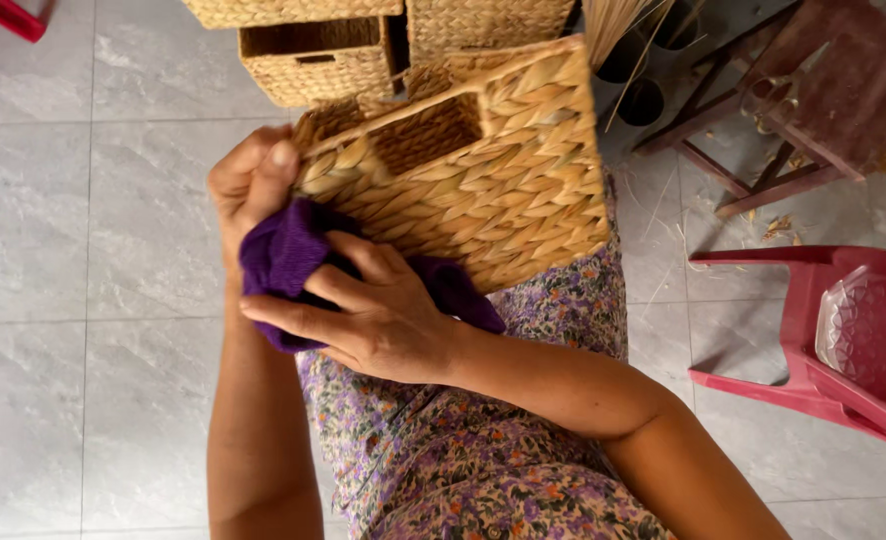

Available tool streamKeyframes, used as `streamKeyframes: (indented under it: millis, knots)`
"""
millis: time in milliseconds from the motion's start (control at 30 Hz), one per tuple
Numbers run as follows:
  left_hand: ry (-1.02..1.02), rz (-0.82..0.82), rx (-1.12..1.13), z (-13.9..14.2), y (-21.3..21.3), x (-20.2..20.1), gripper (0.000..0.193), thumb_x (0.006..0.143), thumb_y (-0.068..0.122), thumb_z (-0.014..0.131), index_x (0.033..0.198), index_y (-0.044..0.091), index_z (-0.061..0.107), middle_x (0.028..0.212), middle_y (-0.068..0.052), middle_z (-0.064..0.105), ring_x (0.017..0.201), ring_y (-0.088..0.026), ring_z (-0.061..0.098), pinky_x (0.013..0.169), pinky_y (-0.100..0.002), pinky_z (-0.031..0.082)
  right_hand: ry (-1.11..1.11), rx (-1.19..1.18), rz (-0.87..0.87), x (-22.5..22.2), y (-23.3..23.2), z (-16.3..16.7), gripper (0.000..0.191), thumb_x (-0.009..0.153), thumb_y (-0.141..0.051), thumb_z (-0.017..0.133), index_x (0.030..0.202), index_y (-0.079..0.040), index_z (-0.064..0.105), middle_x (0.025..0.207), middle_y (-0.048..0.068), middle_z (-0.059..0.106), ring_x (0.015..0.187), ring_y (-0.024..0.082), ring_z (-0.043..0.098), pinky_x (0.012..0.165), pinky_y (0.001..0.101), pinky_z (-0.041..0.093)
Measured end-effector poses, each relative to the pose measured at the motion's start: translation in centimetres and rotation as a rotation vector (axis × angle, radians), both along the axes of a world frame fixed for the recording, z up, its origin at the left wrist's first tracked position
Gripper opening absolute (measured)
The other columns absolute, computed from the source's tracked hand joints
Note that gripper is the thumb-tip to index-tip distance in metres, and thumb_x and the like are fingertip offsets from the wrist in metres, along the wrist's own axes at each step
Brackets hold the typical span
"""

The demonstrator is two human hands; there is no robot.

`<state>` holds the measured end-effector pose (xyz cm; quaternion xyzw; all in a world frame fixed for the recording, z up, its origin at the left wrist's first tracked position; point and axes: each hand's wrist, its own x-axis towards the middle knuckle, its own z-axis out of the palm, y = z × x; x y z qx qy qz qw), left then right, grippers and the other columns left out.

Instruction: The person sits on the floor and wipes a woven water-hyacinth storage basket with a purple cloth, cleaning its outer sides, rim and interior. They then use scissors to trim loose fibers and stray strands from the basket's woven surface and edges.

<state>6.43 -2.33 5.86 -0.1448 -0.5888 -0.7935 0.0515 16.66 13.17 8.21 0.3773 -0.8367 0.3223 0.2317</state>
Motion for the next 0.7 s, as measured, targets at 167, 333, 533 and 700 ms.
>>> streamKeyframes:
  millis: [167,333,533,700]
  knots:
    - [0.109,-0.045,-0.042,-0.9,-1.0,-0.2,0.042,0.108,0.029,0.073,0.079,0.003,0.058,0.078,0.001,0.055,0.075,-0.010,0.044,0.081,-0.027,0.041,0.182,-0.106,-0.147,-2.8,4.0,-1.0,0.050,0.096,-0.026,0.092,0.138,-0.030,0.064,0.141,-0.003,0.054,0.132,0.023,0.048,0.111,0.0378,0.047]
    - [0.101,-0.001,-0.050,-2.2,-1.2,-0.2,0.041,0.103,0.037,0.075,0.085,0.003,0.060,0.081,-0.001,0.058,0.087,-0.015,0.052,0.094,-0.032,0.046,0.248,-0.140,-0.536,-5.1,13.9,-0.9,0.048,0.092,-0.005,0.090,0.130,-0.022,0.066,0.140,0.001,0.056,0.127,0.026,0.049,0.105,0.0346,0.043]
    - [0.148,0.056,-0.015,-2.9,-2.7,-1.0,0.044,0.107,0.030,0.073,0.077,0.004,0.055,0.074,-0.002,0.054,0.073,-0.012,0.043,0.101,-0.035,0.044,-0.126,-0.506,-0.586,-5.8,22.3,-1.9,0.054,0.099,0.015,0.069,0.142,-0.017,0.062,0.131,0.002,0.059,0.120,0.017,0.064,0.103,0.0291,0.056]
    - [0.131,0.034,0.015,-3.1,-4.0,-0.6,0.041,0.105,0.028,0.072,0.077,0.003,0.055,0.079,-0.006,0.058,0.081,-0.017,0.050,0.103,-0.036,0.044,-0.082,-0.564,-0.608,-11.2,22.7,-6.8,0.062,0.096,0.016,0.072,0.148,-0.014,0.056,0.143,0.005,0.063,0.133,0.018,0.062,0.117,0.0327,0.051]
